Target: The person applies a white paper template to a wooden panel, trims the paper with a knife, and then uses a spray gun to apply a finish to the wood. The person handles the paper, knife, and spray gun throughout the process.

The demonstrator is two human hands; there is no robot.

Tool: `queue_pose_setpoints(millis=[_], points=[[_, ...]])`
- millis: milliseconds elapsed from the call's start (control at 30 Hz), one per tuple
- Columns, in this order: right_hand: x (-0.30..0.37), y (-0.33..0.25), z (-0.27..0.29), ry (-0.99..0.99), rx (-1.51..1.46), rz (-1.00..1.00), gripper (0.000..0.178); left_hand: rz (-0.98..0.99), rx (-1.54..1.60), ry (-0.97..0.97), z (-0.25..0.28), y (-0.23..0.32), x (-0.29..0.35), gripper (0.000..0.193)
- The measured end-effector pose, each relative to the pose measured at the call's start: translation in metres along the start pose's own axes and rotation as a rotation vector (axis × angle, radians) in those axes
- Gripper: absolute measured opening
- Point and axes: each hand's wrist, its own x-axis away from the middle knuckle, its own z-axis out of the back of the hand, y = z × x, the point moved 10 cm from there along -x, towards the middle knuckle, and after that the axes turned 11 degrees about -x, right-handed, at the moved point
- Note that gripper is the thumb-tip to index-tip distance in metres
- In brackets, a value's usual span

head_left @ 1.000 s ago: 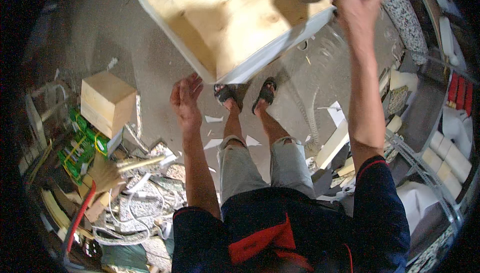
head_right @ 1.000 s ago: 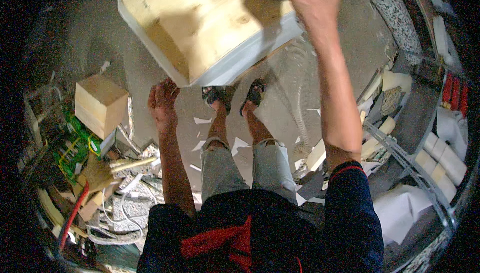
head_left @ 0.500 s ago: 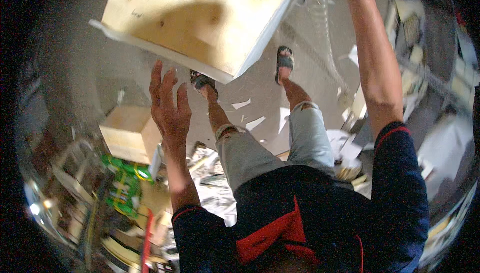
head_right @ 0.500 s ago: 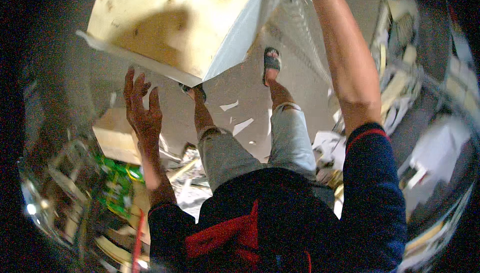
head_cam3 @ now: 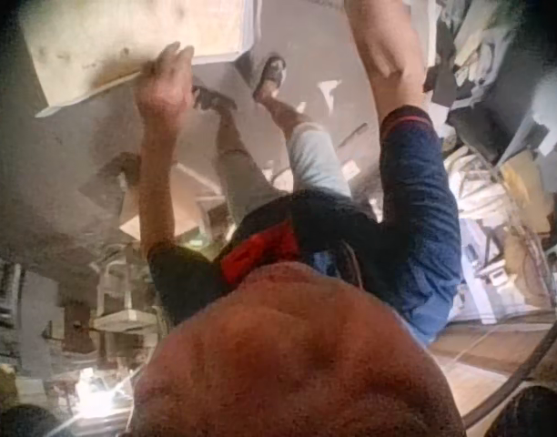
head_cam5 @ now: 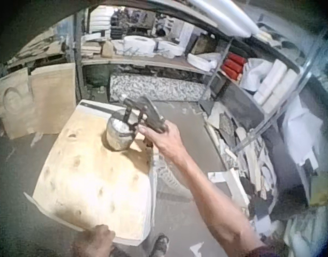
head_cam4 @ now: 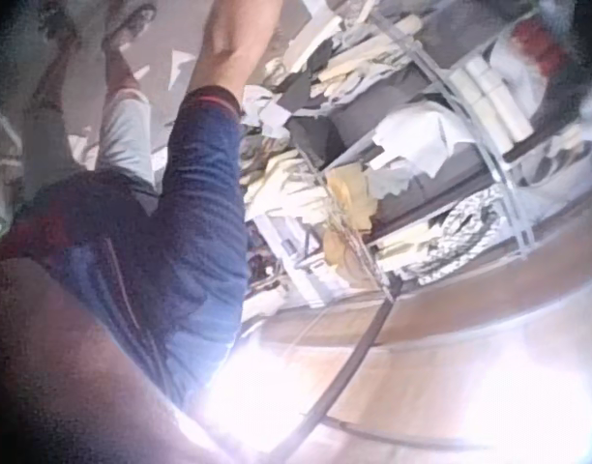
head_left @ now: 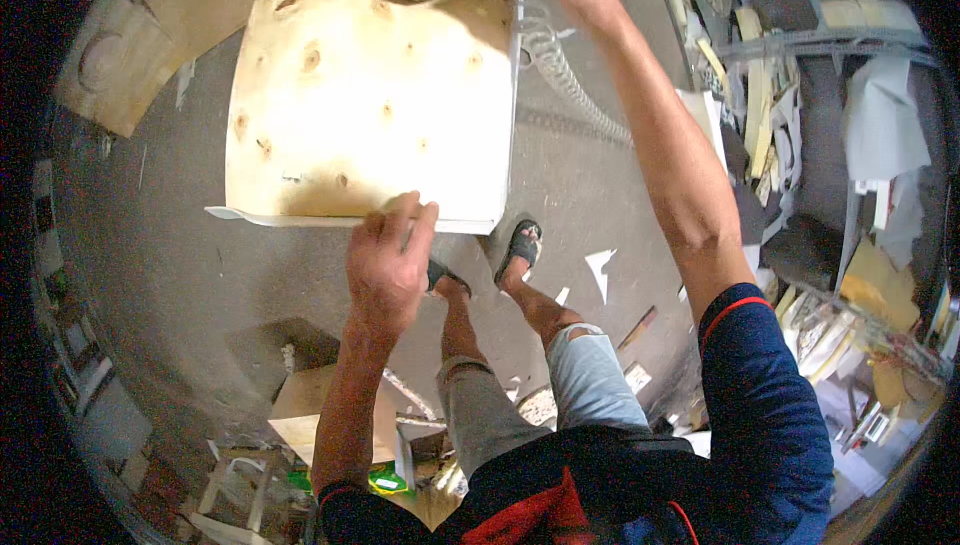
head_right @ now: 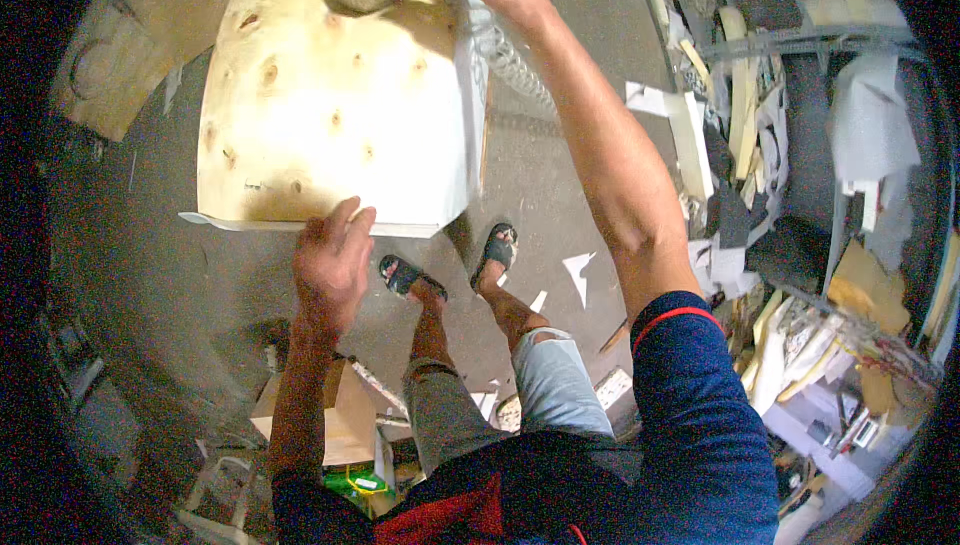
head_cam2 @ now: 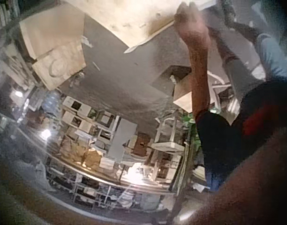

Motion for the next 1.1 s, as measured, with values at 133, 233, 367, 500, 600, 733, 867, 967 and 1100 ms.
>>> queue_pose_setpoints(millis=[133,233,367,500,600,733,867,967,1100], points=[[-0.002,-0.029,-0.002,-0.177,0.076,0.107,0.025,-0.019,-0.204,0.026,-0.006,-0.003,-0.001,0.048],[0.015,-0.038,0.027,0.010,0.236,0.109,0.025,0.008,-0.245,0.019,-0.003,-0.006,-0.004,0.048],[0.107,-0.035,0.097,0.207,0.263,0.113,0.027,-0.012,-0.245,0.015,0.003,0.001,0.002,0.046],[0.242,0.007,0.193,0.279,0.367,-0.146,0.027,-0.012,-0.251,-0.088,0.003,0.006,0.002,0.046],[0.340,0.119,0.249,0.264,0.443,-0.534,0.027,-0.053,-0.309,-0.133,-0.002,0.019,-0.005,0.049],[0.451,0.296,0.282,0.395,0.486,-0.699,0.022,-0.137,-0.390,-0.239,-0.015,0.043,-0.020,0.045],[0.553,0.450,0.299,0.458,0.681,-1.005,0.031,-0.220,-0.504,-0.366,-0.037,0.050,-0.027,0.042],[0.578,0.530,0.296,0.641,0.488,-0.967,0.033,-0.222,-0.524,-0.356,-0.042,0.053,-0.021,0.046],[0.595,0.596,0.306,0.965,0.503,-0.940,0.036,-0.137,-0.479,-0.340,-0.044,0.052,-0.015,0.045]])
